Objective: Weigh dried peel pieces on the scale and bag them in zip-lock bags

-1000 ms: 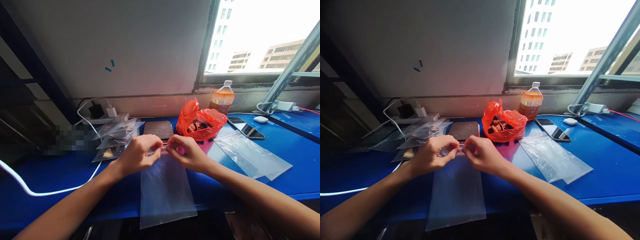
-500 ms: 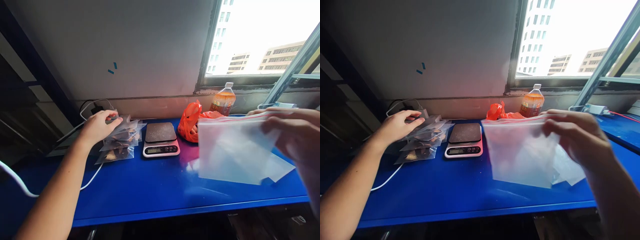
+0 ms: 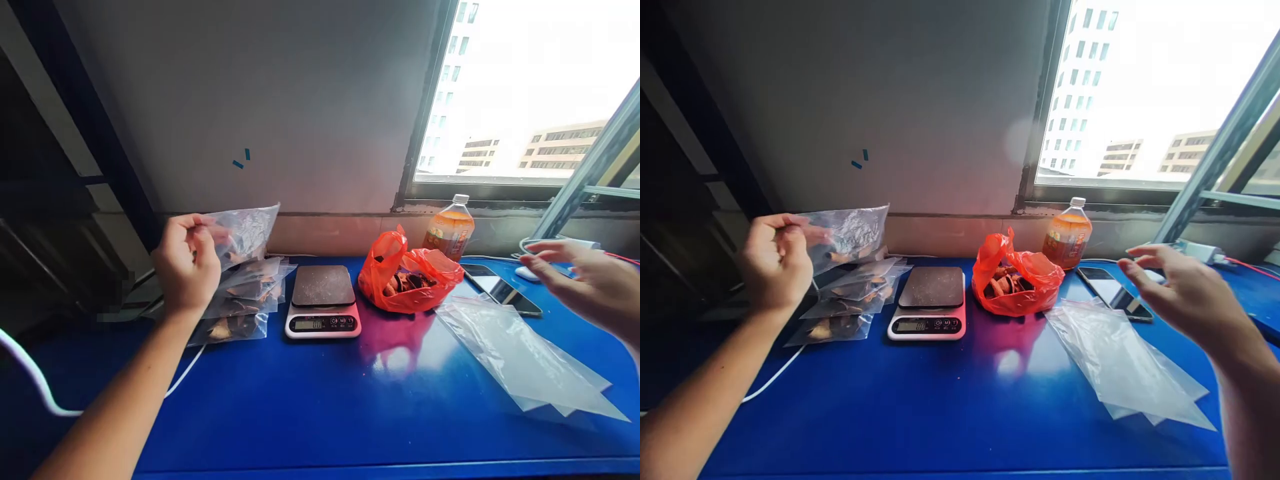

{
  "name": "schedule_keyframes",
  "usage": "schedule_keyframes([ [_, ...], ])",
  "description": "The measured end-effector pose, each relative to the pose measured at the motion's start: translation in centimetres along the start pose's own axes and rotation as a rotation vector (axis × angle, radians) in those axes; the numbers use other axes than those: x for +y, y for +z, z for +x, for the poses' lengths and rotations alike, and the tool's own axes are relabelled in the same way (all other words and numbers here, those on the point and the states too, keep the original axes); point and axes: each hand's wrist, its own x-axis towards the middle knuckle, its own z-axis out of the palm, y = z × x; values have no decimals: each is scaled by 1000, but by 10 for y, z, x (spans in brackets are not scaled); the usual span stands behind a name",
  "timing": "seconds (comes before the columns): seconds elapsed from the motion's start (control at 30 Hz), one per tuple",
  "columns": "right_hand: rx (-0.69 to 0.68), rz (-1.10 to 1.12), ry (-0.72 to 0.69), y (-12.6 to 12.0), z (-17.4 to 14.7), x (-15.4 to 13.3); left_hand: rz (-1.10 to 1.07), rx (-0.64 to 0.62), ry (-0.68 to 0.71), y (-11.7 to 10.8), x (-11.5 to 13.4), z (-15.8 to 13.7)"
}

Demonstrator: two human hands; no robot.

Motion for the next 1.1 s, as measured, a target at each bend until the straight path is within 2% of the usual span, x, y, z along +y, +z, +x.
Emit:
schedule_keyframes([
  [0.03, 159, -67, 51, 16, -4, -28, -25, 106, -18, -1, 17, -7],
  [0.07, 234, 3, 99, 37, -8, -57, -27, 146, 17, -1, 36, -15],
  [0.1, 182, 177, 148, 61, -13, -82, -23, 160, 77, -1, 55, -23],
  [0.13, -30, 373, 216, 87, -18, -102, -52, 70, 166, 0, 74, -32],
  [0.2, -510, 645, 443, 139, -24, -124, -239, -146, 519, 2, 107, -51],
  [0.23, -620, 739, 525, 160, -26, -126, -344, -316, 660, 5, 120, -59],
  [0.27, -684, 808, 583, 177, -29, -123, -397, -433, 745, 8, 130, -67],
  [0.33, -674, 848, 657, 194, -35, -111, -441, -617, 823, 14, 140, -79],
  [0.37, -638, 831, 665, 196, -38, -104, -467, -692, 847, 17, 141, -83],
  [0.43, -569, 755, 640, 191, -44, -96, -493, -716, 821, 21, 137, -85],
  [0.57, -573, 660, 581, 178, -46, -96, -312, -492, 531, 22, 118, -70],
  [0.67, -575, 657, 592, 178, -46, -103, -129, -437, 371, 20, 106, -58],
  [0.83, -618, 642, 532, 179, -51, -112, -102, -514, 341, 21, 101, -58],
  [0.93, -609, 625, 485, 178, -53, -114, -64, -482, 319, 23, 102, -61],
  [1.1, -603, 608, 431, 180, -55, -114, -79, -462, 362, 24, 104, -61],
])
